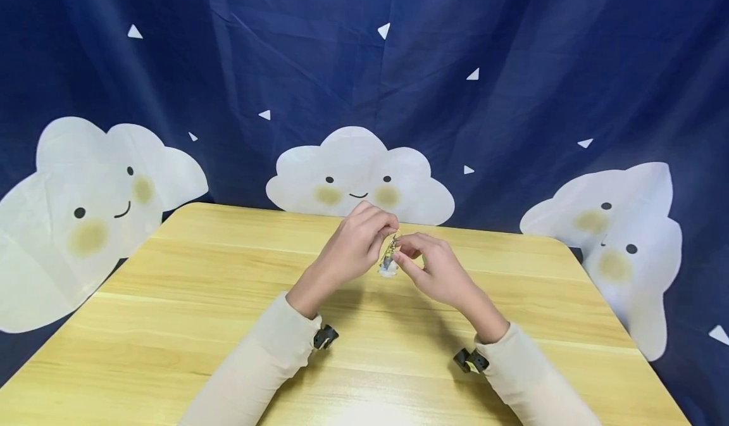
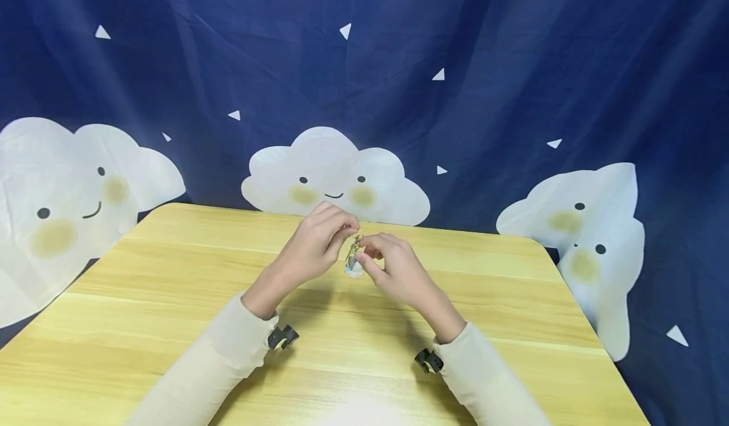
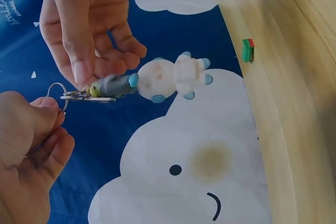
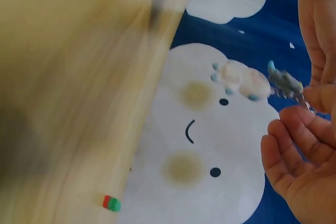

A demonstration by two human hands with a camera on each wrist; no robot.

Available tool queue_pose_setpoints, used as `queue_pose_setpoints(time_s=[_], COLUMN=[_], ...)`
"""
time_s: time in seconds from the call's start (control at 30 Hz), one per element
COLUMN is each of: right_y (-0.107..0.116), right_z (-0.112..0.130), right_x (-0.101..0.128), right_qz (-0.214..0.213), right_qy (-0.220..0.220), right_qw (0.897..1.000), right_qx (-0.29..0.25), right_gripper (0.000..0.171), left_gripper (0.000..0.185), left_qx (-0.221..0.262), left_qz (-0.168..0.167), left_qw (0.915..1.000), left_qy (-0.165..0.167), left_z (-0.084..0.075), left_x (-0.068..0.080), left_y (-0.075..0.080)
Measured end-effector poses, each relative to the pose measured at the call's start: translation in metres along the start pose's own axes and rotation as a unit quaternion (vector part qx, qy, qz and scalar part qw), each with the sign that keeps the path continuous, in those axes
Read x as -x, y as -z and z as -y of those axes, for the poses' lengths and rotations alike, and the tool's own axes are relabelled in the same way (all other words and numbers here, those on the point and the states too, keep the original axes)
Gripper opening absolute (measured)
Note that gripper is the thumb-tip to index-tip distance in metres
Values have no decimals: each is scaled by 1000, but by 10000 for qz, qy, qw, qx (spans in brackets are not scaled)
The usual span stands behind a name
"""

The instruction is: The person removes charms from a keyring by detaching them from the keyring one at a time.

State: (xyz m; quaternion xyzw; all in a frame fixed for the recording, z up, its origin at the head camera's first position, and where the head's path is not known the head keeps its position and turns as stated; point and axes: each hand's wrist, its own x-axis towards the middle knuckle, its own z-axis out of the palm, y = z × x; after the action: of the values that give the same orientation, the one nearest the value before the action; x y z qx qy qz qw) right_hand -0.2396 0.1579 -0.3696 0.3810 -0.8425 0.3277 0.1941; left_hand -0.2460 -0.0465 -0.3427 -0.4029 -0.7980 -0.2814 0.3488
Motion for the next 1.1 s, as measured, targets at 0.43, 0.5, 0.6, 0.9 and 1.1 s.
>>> queue_pose_setpoints(time_s=[0.43, 0.5, 0.6, 0.9, 1.1], right_y=[-9, -7, -5, 2, 2], right_z=[4, 4, 4, 3, 6], right_x=[1, 2, 3, 4, 3], right_qz=[-425, -478, -570, -882, -1054], right_qy=[-114, -142, -113, 446, 440], right_qw=[9981, 9980, 9979, 9943, 9931], right_qx=[-434, -396, -279, 399, 263], right_gripper=[2, 4, 7, 9, 12], left_gripper=[6, 6, 6, 5, 5], left_qx=[69, 75, 85, 136, 330], left_qz=[-83, -100, -125, -126, -55], left_qw=[9999, 9999, 9999, 9998, 9994], left_qy=[23, 13, -24, 11, 111], left_z=[-2, -1, 1, 2, -2], left_x=[-1, -1, -1, -2, -2], left_y=[1, 2, 2, 1, 0])
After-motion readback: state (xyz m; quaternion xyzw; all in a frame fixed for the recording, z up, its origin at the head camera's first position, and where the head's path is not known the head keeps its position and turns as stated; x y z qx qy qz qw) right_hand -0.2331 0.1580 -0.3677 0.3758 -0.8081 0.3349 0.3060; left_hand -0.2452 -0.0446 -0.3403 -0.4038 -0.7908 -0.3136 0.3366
